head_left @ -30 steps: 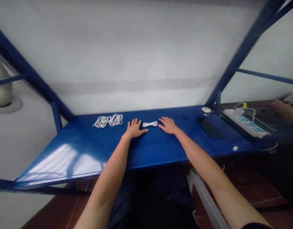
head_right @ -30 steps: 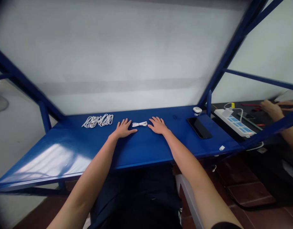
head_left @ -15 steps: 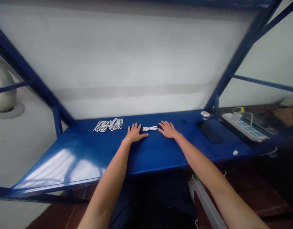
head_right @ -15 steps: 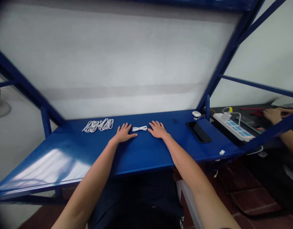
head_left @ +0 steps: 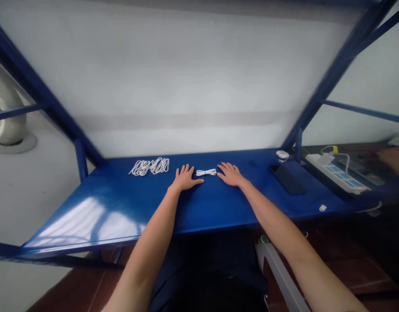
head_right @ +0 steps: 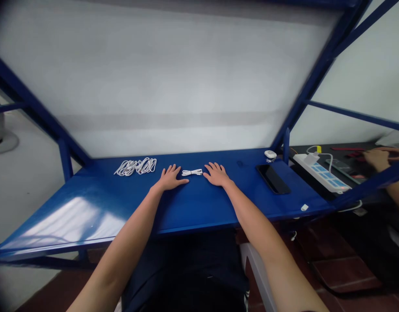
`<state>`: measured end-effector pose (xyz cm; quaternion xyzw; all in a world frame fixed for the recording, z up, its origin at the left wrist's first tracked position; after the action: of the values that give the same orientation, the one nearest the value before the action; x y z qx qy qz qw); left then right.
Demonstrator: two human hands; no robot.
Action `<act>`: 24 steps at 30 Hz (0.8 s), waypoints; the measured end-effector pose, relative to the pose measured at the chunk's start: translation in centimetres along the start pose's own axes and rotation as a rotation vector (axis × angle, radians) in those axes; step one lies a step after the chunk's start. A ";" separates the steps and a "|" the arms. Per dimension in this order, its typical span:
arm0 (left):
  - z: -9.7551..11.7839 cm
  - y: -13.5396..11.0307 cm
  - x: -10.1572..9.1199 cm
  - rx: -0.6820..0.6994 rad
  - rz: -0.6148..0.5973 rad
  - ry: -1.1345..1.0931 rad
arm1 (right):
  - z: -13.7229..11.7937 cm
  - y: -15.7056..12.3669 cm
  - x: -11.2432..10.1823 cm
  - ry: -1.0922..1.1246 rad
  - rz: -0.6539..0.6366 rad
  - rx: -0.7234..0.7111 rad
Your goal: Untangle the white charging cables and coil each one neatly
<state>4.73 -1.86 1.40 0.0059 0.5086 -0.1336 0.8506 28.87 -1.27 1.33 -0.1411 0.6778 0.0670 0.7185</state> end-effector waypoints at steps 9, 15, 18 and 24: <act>0.0 0.0 0.1 0.012 -0.003 -0.023 | 0.2 0.2 0.3 -0.005 0.015 -0.004; 0.3 -0.3 -0.1 0.006 -0.011 -0.034 | 0.4 0.4 0.7 -0.020 0.033 0.008; 0.4 -0.4 -0.2 0.008 -0.014 -0.034 | 0.4 0.5 0.9 -0.028 0.038 0.004; 0.5 -0.5 -0.2 0.004 -0.017 -0.038 | 0.5 0.4 0.9 -0.026 0.027 0.008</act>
<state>4.97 -2.40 1.94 0.0007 0.4921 -0.1422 0.8589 29.27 -0.82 0.46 -0.1281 0.6706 0.0759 0.7267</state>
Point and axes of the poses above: each hand's wrist, its own y-axis towards the middle knuckle, its own x-axis out of the palm, z = x × y, the point moved 2 cm from there along y, towards the middle knuckle, and after that the axes turned 15 degrees about -y, right-handed, at the moved point
